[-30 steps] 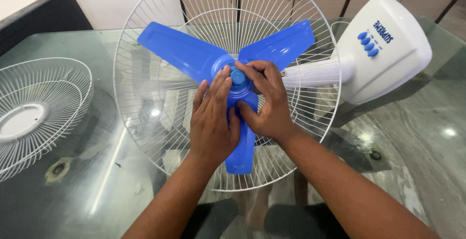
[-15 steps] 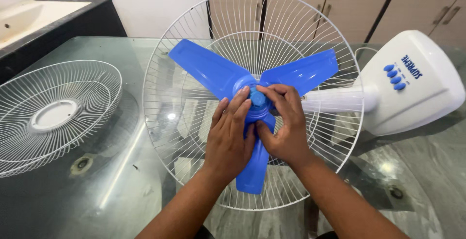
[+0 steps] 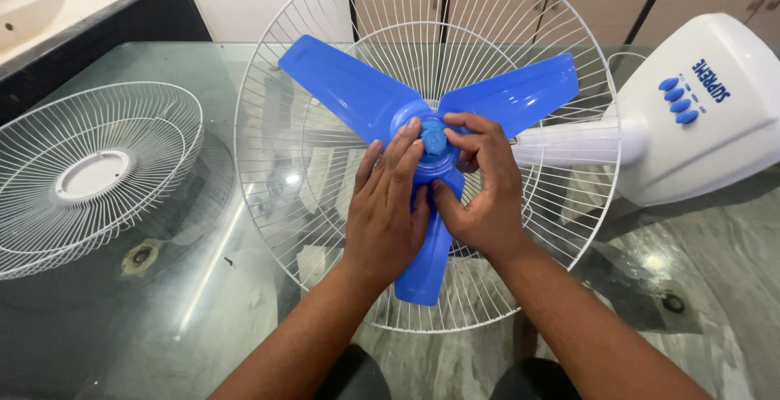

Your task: The person removes the front grill of a table fan, then unscrews the central nut to detach the fan blades from the motor shaft. The grill and nut are placed on the table, and the blades are lifted away from the fan body.

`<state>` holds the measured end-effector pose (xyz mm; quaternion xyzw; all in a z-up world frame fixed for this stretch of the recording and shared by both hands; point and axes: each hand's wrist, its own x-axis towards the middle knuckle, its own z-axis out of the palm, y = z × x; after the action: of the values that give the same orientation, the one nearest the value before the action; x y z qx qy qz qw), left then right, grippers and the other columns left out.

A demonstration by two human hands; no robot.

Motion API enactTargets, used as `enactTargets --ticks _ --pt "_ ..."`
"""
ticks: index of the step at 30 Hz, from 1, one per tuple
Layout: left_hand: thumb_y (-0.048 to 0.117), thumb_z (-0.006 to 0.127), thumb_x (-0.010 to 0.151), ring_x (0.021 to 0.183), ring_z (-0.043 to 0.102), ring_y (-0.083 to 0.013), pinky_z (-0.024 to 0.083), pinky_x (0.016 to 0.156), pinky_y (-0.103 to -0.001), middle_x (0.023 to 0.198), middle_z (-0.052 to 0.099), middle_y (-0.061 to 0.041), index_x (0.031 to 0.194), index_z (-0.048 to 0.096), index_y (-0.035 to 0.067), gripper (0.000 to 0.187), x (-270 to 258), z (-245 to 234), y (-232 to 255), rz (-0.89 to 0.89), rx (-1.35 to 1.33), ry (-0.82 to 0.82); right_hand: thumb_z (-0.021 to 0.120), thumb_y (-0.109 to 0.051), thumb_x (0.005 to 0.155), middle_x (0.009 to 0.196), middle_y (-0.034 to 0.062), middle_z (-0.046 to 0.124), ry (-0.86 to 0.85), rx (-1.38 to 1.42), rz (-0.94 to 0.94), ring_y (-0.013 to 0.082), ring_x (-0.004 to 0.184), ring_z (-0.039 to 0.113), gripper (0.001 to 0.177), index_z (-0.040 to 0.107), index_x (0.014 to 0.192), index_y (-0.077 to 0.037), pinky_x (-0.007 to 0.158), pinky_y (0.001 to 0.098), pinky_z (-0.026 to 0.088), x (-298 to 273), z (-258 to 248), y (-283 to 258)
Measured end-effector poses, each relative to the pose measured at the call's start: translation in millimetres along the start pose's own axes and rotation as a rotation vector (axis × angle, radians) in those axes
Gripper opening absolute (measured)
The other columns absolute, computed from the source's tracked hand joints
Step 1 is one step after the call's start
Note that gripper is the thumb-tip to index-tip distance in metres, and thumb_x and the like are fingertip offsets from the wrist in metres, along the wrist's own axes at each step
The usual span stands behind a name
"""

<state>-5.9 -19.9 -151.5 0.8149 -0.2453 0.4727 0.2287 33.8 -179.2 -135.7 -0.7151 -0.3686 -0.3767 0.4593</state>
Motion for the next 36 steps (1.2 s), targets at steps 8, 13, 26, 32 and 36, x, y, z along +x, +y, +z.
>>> enactTargets --ticks 8,13,26,32,36 --pt "0.000 0.061 0.094 0.151 0.046 -0.0322 0.028 0.129 -0.050 0.159 0.046 -0.019 0.149 0.040 0.001 0.058 1.0 -0.5 2.0 0.005 -0.001 0.009 0.071 0.004 0.086 0.151 0.0107 0.060 -0.026 0.063 -0.081 0.0171 0.108 0.066 0.079 0.031 0.154 -0.006 0.084 0.0275 0.046 -3.4 4.1 -1.8" --pt "0.002 0.059 0.097 0.152 0.045 -0.0321 0.027 0.130 -0.051 0.161 0.045 -0.018 0.151 0.037 0.001 0.058 -2.1 3.5 0.5 0.001 0.002 0.000 0.072 0.004 0.086 0.150 0.0099 0.061 -0.013 0.023 -0.098 0.0149 0.095 0.058 0.078 0.031 0.152 -0.006 0.084 0.0284 0.047 -10.4 5.0 2.5" --pt "0.003 0.059 0.097 0.152 0.045 -0.0315 0.025 0.131 -0.050 0.162 0.044 -0.018 0.152 0.037 0.001 0.060 2.5 -0.6 6.2 -0.001 0.005 -0.010 0.073 0.006 0.084 0.150 0.0128 0.059 0.031 0.024 -0.125 0.0137 0.081 0.051 0.075 0.033 0.148 -0.005 0.075 0.0270 0.046 -10.2 6.0 2.7" --pt "0.002 0.058 0.098 0.153 0.044 -0.0328 0.025 0.131 -0.050 0.163 0.042 -0.020 0.154 0.035 0.000 0.060 1.2 1.3 1.3 0.018 0.008 -0.023 0.073 0.007 0.086 0.147 0.0138 0.059 0.044 0.096 -0.094 0.0111 0.075 0.047 0.077 0.030 0.149 -0.005 0.069 0.0245 0.043 -14.6 11.1 11.6" --pt "0.002 0.057 0.097 0.152 0.045 -0.0321 0.025 0.131 -0.051 0.162 0.043 -0.020 0.154 0.035 0.000 0.061 3.7 2.2 4.1 0.012 0.008 -0.020 0.073 0.006 0.083 0.147 0.0148 0.060 0.049 0.090 -0.076 0.0108 0.074 0.047 0.077 0.031 0.147 -0.004 0.066 0.0252 0.042 -15.9 9.2 9.1"
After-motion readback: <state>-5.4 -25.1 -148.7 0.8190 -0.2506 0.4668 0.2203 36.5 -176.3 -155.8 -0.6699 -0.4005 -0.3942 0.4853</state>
